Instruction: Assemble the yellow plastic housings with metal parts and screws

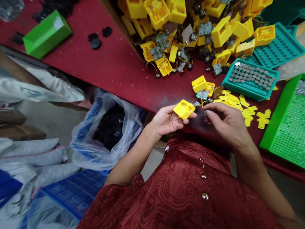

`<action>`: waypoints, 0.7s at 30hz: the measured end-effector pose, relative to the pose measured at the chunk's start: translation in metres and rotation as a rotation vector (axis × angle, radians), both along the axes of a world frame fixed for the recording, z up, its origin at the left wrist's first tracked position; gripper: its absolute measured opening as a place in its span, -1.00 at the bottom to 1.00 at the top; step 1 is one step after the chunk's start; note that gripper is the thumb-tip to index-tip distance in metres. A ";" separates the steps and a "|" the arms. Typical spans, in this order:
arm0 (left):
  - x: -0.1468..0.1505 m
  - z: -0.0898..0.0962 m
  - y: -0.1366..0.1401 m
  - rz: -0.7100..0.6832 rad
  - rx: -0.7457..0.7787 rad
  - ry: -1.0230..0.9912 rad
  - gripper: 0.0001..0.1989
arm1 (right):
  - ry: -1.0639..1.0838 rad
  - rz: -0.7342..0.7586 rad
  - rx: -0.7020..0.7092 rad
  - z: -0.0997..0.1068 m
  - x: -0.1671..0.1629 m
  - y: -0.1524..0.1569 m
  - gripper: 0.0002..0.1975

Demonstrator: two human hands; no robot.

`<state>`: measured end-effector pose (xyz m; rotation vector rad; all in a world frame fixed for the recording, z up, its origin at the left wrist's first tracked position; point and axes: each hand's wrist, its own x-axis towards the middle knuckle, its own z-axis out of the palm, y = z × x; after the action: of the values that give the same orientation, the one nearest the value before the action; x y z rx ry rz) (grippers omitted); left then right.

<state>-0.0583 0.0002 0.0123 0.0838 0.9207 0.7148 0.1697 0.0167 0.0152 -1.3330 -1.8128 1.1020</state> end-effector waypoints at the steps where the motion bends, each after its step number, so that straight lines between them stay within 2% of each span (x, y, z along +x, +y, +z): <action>1: -0.001 0.000 -0.001 -0.011 0.015 0.012 -0.62 | -0.012 0.058 0.004 0.001 0.002 0.001 -0.75; 3: -0.004 0.000 -0.002 -0.040 0.085 0.060 -0.63 | -0.066 0.131 0.042 0.001 0.006 0.004 -0.77; 6: -0.012 0.004 -0.005 -0.061 0.199 0.146 -0.58 | -0.225 0.070 0.222 -0.001 0.007 0.012 -0.80; 7: -0.015 0.006 -0.006 -0.061 0.219 0.164 -0.56 | -0.280 0.062 0.286 -0.002 0.005 0.015 -0.77; 9: -0.020 0.010 -0.007 -0.062 0.237 0.180 -0.55 | -0.381 0.137 0.360 -0.005 -0.001 0.021 -0.59; 12: -0.027 0.016 -0.008 -0.067 0.242 0.188 -0.57 | -0.561 0.255 0.349 -0.009 -0.016 0.031 -0.48; 15: -0.035 0.018 -0.009 -0.042 0.228 0.164 -0.58 | -0.669 0.184 0.378 -0.016 -0.028 0.039 -0.58; 18: -0.043 0.016 -0.008 -0.012 0.217 0.093 -0.60 | -0.642 0.065 0.492 -0.020 -0.033 0.047 -0.67; 21: -0.048 0.013 -0.006 0.017 0.221 0.025 -0.60 | -0.591 0.070 0.583 -0.022 -0.033 0.052 -0.63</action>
<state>-0.1059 -0.0058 0.0255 0.2807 0.8650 0.8313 0.1364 0.0691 -0.0068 -1.3022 -2.3643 0.1470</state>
